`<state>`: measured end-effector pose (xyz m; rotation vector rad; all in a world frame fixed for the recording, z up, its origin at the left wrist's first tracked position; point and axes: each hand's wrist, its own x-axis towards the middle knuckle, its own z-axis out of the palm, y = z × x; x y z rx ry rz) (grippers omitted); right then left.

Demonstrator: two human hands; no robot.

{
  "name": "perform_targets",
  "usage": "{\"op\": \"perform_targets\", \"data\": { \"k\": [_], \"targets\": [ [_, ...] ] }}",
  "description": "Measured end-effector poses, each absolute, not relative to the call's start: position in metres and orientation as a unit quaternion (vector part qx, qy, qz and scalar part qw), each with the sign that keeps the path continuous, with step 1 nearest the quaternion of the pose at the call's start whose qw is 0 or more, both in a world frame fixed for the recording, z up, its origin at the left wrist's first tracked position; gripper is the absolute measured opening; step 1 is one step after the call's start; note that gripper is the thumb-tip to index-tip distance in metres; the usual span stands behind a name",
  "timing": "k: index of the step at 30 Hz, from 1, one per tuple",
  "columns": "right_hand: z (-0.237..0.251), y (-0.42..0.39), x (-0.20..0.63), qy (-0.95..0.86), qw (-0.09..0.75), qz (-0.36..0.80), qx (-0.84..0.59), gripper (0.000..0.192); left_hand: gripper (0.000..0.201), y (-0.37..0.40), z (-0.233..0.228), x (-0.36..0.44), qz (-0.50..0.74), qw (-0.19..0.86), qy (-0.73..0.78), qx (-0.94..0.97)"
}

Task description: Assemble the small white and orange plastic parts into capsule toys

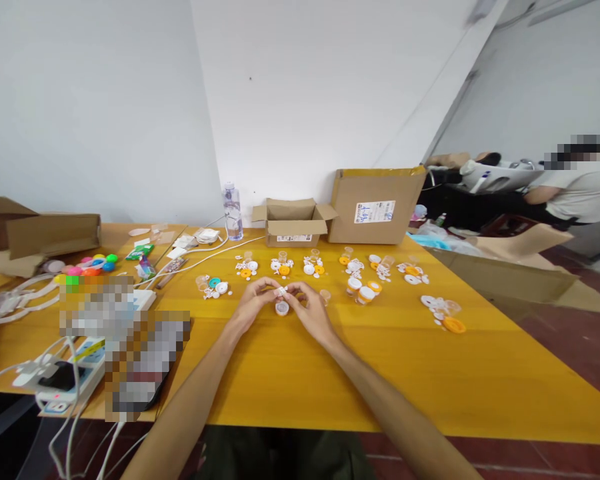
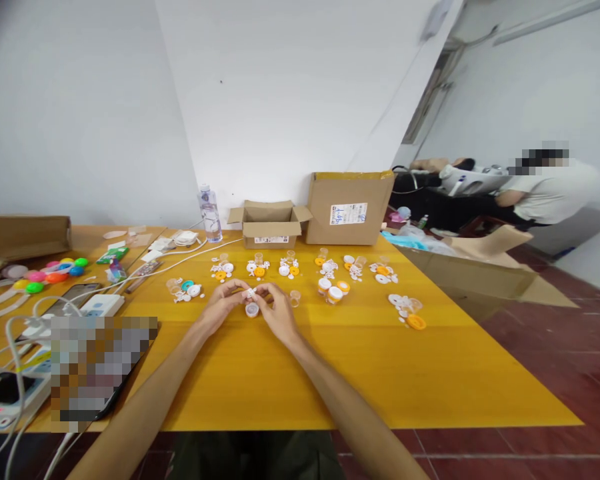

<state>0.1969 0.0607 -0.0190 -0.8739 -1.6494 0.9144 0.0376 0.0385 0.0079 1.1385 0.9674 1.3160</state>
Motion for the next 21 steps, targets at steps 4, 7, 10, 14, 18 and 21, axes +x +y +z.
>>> {"op": "perform_targets", "data": {
  "k": [4,7,10,14,18,21],
  "targets": [
    [-0.0158,0.0594,0.1966,-0.683,0.509,0.388,-0.351,0.018,0.022,0.039,0.0064,0.0373,0.545,0.537,0.416,0.491],
    [-0.0153,0.0586,0.1959,-0.679,0.509,0.396,-0.35,0.02,0.024,0.0389,0.0064,0.0371,0.542,0.538,0.418,0.492],
    [-0.0153,0.0584,0.1952,-0.675,0.505,0.406,-0.352,0.023,0.026,0.0382,0.0071,0.0372,0.54,0.536,0.42,0.495],
    [-0.0154,0.0585,0.1948,-0.663,0.502,0.425,-0.358,0.026,0.026,0.0372,0.0077,0.0374,0.541,0.538,0.414,0.497],
    [-0.0159,0.0589,0.1949,-0.647,0.504,0.446,-0.358,0.03,0.026,0.0376,0.0073,0.0371,0.539,0.539,0.412,0.5],
    [-0.0169,0.0596,0.1951,-0.635,0.504,0.464,-0.357,0.033,0.026,0.0385,0.0067,0.0368,0.538,0.533,0.414,0.506]
  ]
}}
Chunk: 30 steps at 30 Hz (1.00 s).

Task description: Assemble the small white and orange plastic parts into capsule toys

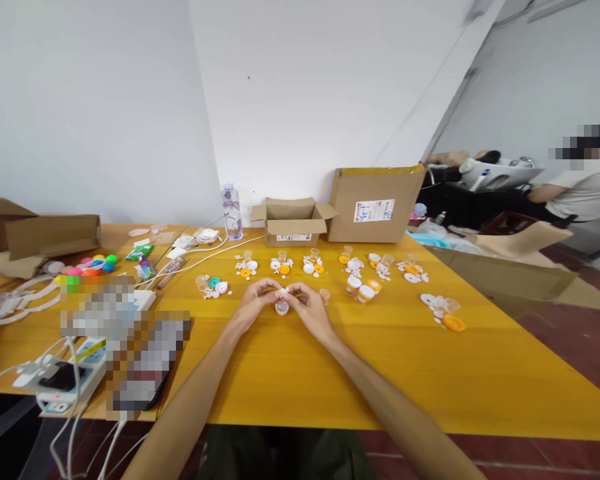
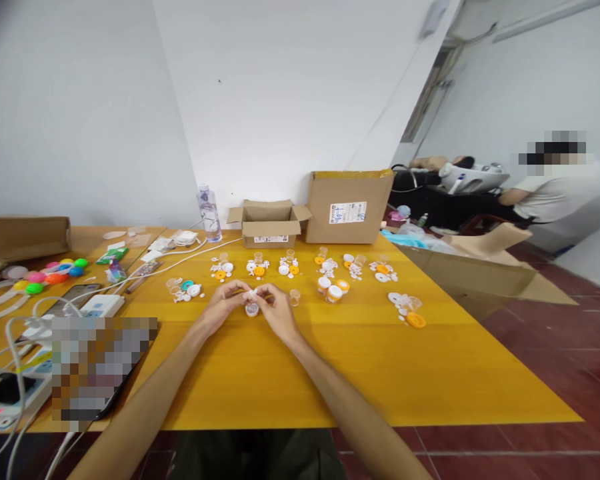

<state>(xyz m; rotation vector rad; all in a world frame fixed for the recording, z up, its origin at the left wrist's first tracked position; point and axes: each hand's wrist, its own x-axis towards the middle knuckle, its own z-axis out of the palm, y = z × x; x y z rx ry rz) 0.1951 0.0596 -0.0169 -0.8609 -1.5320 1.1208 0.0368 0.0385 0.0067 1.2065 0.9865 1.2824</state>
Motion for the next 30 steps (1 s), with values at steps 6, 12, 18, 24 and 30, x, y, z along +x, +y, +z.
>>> {"op": "perform_targets", "data": {
  "k": [6,12,18,24,30],
  "targets": [
    [-0.0179,0.0607,0.1951,-0.613,0.507,0.488,-0.359,0.031,0.024,0.0393,0.007,0.037,0.541,0.526,0.412,0.511],
    [-0.0168,0.0595,0.1956,-0.616,0.503,0.489,-0.358,0.03,0.025,0.0399,0.007,0.0372,0.538,0.526,0.411,0.514],
    [-0.0159,0.0588,0.196,-0.618,0.511,0.48,-0.354,0.032,0.025,0.0398,0.0075,0.0376,0.54,0.528,0.407,0.514],
    [-0.0168,0.0591,0.1959,-0.626,0.507,0.476,-0.354,0.033,0.027,0.0395,0.0075,0.0374,0.538,0.525,0.41,0.516],
    [-0.0178,0.061,0.1971,-0.609,0.519,0.49,-0.346,0.034,0.035,0.0408,0.003,0.0379,0.551,0.526,0.41,0.502]
  ]
}}
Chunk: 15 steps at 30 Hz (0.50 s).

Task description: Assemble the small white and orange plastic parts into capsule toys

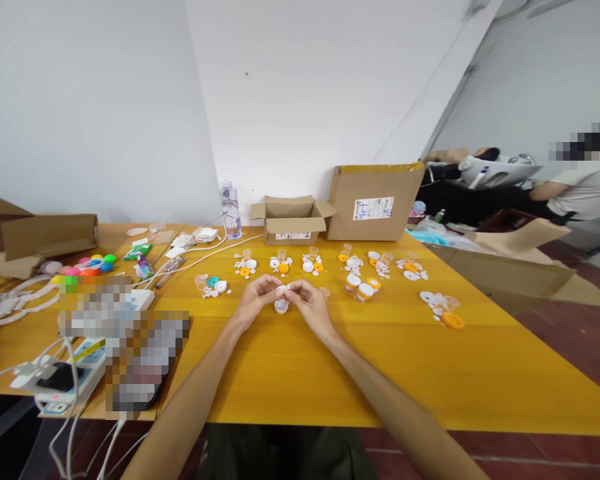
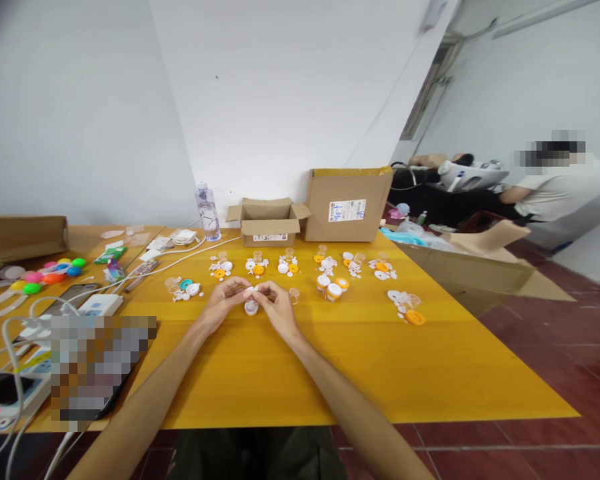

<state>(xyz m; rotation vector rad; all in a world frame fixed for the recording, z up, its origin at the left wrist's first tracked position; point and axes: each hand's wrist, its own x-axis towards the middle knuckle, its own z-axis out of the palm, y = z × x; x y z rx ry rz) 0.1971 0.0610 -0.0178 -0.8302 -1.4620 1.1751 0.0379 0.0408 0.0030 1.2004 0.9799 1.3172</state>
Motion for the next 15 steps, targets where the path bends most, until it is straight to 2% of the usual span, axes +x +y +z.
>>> {"op": "perform_targets", "data": {
  "k": [15],
  "targets": [
    [-0.0186,0.0582,0.196,-0.621,0.534,0.458,-0.344,0.031,0.028,0.0413,0.0045,0.0372,0.581,0.503,0.413,0.489]
  ]
}}
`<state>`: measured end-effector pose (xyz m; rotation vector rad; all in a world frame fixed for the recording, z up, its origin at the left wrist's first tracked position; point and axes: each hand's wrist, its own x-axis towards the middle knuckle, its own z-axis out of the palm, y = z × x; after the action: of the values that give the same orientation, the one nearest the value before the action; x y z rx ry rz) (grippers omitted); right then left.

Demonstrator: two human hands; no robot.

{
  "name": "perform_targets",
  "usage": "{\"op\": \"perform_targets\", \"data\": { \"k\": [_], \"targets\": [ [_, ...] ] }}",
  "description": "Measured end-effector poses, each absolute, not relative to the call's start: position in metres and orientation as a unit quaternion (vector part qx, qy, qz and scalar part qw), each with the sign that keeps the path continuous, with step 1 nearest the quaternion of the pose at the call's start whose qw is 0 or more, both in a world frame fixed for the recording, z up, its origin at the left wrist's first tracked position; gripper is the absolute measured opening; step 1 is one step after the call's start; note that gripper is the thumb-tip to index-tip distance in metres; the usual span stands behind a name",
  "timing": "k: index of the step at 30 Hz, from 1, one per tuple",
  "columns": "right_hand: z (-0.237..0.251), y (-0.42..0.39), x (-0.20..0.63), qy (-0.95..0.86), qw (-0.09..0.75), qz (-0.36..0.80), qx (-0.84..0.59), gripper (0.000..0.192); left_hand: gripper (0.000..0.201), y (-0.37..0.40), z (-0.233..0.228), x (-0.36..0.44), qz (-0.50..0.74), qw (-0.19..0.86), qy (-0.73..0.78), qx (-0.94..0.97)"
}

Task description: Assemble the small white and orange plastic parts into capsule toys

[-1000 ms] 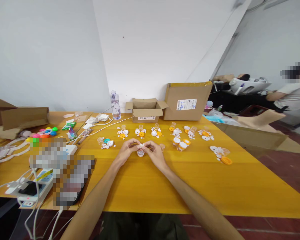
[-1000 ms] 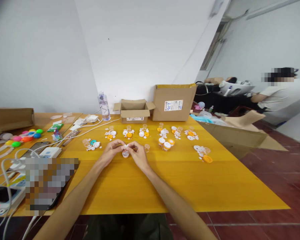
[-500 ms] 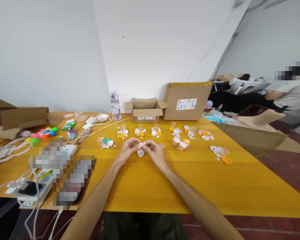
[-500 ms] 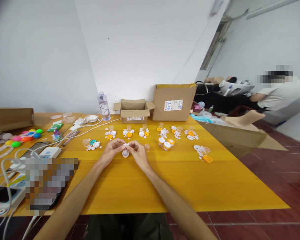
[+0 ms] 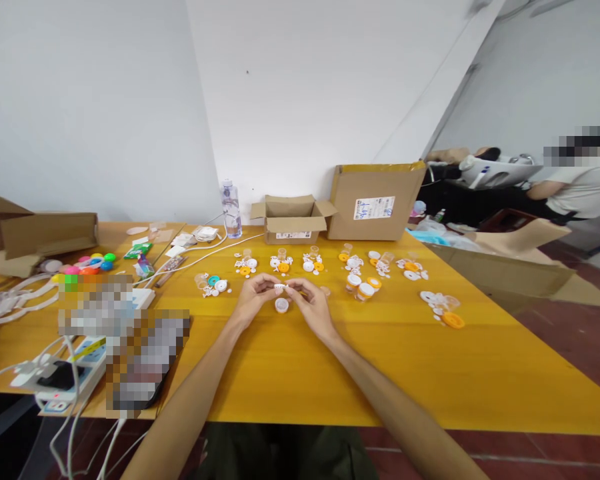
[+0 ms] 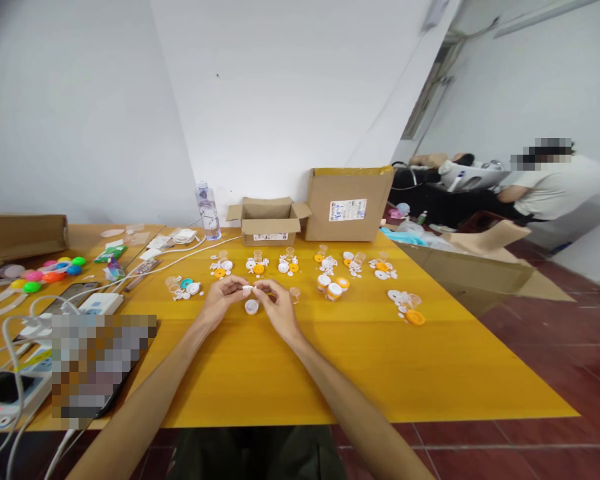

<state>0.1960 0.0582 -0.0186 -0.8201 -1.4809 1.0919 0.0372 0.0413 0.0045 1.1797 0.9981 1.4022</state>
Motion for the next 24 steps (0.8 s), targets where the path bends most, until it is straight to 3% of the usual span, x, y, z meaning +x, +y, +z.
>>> {"op": "perform_targets", "data": {
  "k": [24],
  "targets": [
    [-0.0163,0.0585,0.1961,-0.63,0.521,0.468,-0.336,0.025,0.031,0.0419,0.0048,0.0365,0.576,0.473,0.415,0.522]
  ]
}}
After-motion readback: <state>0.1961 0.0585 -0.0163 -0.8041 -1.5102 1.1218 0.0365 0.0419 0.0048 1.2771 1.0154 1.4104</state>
